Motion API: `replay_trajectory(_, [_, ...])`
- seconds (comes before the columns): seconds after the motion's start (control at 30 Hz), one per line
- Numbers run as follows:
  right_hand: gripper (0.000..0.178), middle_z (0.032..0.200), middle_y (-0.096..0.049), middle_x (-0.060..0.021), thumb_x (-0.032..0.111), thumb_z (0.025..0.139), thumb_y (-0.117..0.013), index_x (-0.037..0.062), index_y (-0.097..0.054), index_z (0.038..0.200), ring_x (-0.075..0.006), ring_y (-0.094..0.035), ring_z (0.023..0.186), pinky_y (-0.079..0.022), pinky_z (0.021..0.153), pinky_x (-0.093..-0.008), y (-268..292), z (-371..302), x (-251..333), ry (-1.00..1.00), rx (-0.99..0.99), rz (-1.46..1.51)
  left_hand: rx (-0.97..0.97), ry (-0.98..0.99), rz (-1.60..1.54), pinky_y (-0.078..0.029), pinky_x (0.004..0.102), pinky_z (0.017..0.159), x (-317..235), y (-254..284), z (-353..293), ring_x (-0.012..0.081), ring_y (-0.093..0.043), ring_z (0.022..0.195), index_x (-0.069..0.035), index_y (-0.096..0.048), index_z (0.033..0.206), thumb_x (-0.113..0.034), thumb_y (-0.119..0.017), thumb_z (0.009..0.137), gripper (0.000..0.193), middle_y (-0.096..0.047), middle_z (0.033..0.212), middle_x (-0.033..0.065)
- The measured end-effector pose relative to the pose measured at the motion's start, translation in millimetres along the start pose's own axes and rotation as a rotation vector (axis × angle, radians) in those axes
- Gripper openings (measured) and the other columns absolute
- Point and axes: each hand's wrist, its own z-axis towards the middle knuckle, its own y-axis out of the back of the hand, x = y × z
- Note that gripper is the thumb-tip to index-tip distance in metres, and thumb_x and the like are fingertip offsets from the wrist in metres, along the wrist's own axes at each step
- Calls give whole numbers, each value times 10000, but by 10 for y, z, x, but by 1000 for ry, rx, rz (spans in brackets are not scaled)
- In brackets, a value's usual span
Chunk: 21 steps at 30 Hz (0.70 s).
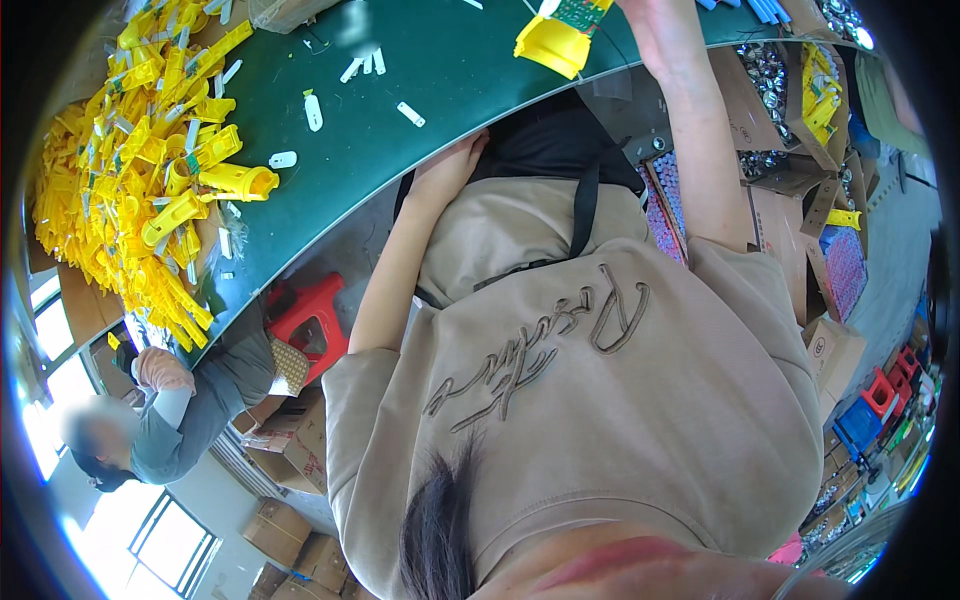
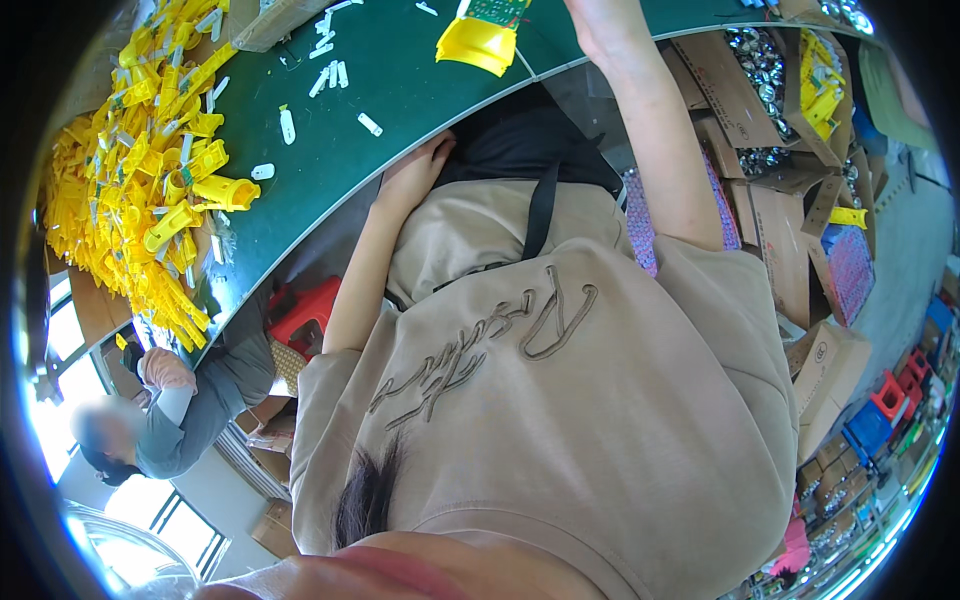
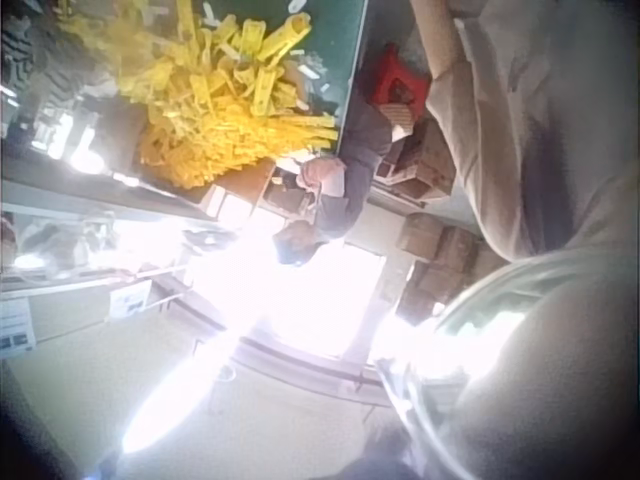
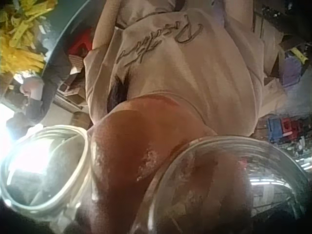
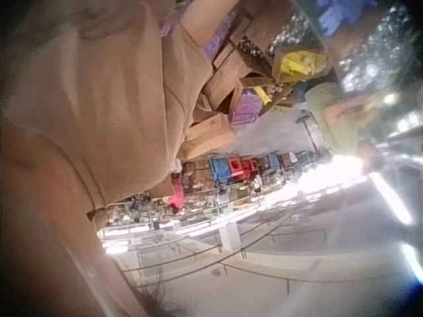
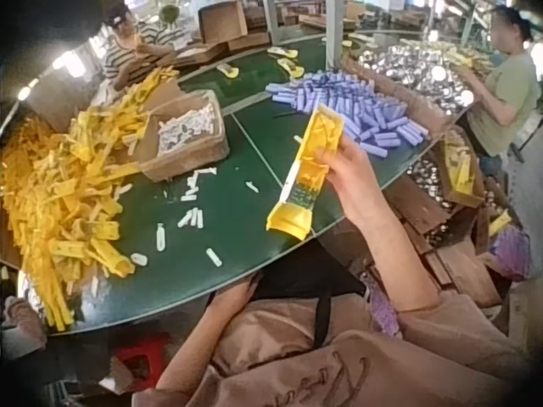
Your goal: Assembling electronic components, batteries, and circuit boards into yellow plastic housings on a factory assembly line.
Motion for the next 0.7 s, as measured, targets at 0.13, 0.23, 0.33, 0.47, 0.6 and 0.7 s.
replay_trajectory(0.13, [279, 1013, -601, -28, 100, 876, -563, 20, -526, 1141, -129, -583, 936, -461, 836, -272, 63, 8, -43, -11, -9, 14, -6, 45, 4, -482, 404, 732, -141, 116, -92, 311, -608, 815, -53, -605, 948, -166, -600, 836, 159, -626, 891, 145])
replay_trajectory(0.23, [302, 1031, -595, -31, 107, 879, -568, 19, -515, 1163, -132, -581, 949, -461, 844, -274, 63, 13, -73, -22, -17, 17, -83, -141, -177, -484, 355, 677, -431, 436, -197, 292, -608, 758, -27, -600, 899, -57, -630, 799, 109, -613, 830, 115])
replay_trajectory(0.33, [351, 1056, -585, -36, 116, 885, -574, 14, -490, 1210, -135, -577, 962, -463, 851, -278, -44, -8, -132, -47, 7, 79, -251, 3, -294, -458, 293, 604, -565, 930, -128, 199, -572, 648, -18, -610, 886, -43, -628, 813, 79, -594, 771, 92])
replay_trajectory(0.47, [477, 1093, -567, -35, 76, 874, -595, 23, -405, 1309, -134, -572, 973, -466, 856, -280, -160, -45, -252, -67, 50, 123, -409, 154, -175, -418, 253, 550, -171, 1265, 333, 105, -517, 609, -25, -633, 965, -82, -589, 867, 121, -610, 824, 79])
replay_trajectory(0.6, [495, 1093, -570, -49, 96, 843, -626, 56, -421, 1292, -150, -553, 1027, -441, 898, -299, -311, -65, -401, -97, 190, -45, -470, 172, -294, -443, 238, 609, 55, 1419, 510, 96, -536, 696, -50, -636, 1112, -162, -508, 932, 248, -638, 990, 76])
replay_trajectory(0.7, [462, 1042, -616, -79, 130, 880, -622, 57, -391, 1273, -144, -606, 974, -474, 863, -277, -486, -112, -430, -125, 292, -2, -336, 213, -864, -456, 236, 664, -63, 1313, 585, 105, -542, 750, -48, -608, 1167, -215, -470, 960, 300, -634, 1030, 53])
